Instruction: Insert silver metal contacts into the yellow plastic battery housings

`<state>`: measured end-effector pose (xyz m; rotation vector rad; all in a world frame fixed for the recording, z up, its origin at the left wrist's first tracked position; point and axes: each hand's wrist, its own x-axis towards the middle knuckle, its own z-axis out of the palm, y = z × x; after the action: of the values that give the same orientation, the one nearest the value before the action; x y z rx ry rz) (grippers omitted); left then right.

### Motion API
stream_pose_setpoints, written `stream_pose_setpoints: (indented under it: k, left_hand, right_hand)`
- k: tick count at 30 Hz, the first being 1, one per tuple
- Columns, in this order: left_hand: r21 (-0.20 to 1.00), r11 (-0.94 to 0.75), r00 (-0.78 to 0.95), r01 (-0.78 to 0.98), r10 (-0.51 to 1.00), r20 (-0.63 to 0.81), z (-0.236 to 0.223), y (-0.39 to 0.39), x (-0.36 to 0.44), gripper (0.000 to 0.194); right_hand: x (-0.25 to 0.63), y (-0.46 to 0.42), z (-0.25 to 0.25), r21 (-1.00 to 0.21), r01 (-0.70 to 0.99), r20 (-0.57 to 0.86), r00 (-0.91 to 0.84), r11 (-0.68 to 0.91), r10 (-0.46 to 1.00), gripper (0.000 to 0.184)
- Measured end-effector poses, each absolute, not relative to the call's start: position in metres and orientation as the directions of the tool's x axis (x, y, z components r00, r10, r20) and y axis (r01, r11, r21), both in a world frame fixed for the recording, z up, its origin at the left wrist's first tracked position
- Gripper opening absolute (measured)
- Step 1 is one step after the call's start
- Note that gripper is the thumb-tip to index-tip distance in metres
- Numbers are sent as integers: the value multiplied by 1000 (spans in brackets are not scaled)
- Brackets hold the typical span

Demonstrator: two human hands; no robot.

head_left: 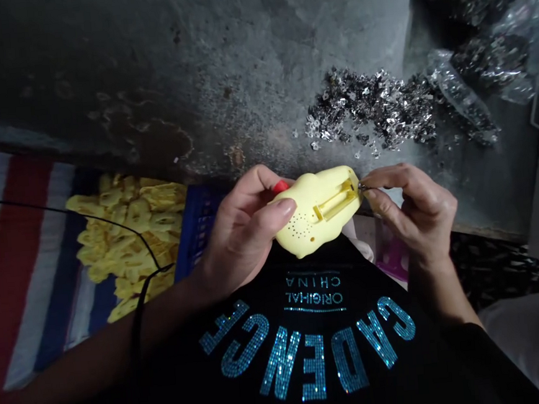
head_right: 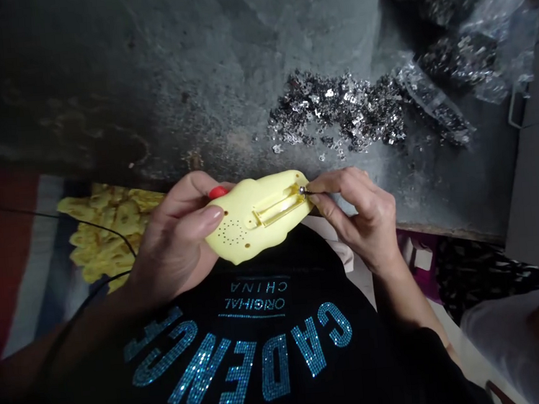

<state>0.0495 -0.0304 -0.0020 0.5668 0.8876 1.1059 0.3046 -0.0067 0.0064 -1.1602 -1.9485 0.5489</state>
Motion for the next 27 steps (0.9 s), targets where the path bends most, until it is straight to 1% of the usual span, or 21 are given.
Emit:
stream_pose_setpoints:
  k: [4, 7, 10, 14, 20, 22, 27]
  left_hand:
    - [754, 348, 176, -557, 937, -302, -3, -34, 48, 24]
    - [748, 346, 190, -566, 938, -291, -2, -37, 47, 19]
    - [775, 340, 166, -533, 940, -299, -3, -38, 45, 19]
    - [817, 330, 137, -472, 944, -301, -4, -39, 44, 20]
    - [765, 320, 199, -558, 947, -250, -2, -39, 45, 17]
    - [760, 321, 202, -564, 947, -250, -2, -40, 45, 18]
    - [755, 318, 187, -573, 948, -258, -4, -40, 45, 15]
  right_hand:
    - [302, -6, 7, -697, 524, 416, -260, 490, 871, 6]
    - [300, -5, 7, -657, 531, 470, -267, 536, 841, 13]
    - [298, -6, 7, -581, 563, 513, -308, 588, 801, 18]
    - [298, -10, 7, -438, 642, 556, -357, 629, 751, 27]
    - [295, -15, 8, -310, 686, 579, -413, 658, 703, 36]
    - [294, -16, 7, -292, 690, 578, -424, 662, 697, 37]
    - [294, -19, 6, -306, 694, 576, -411, 652, 707, 42]
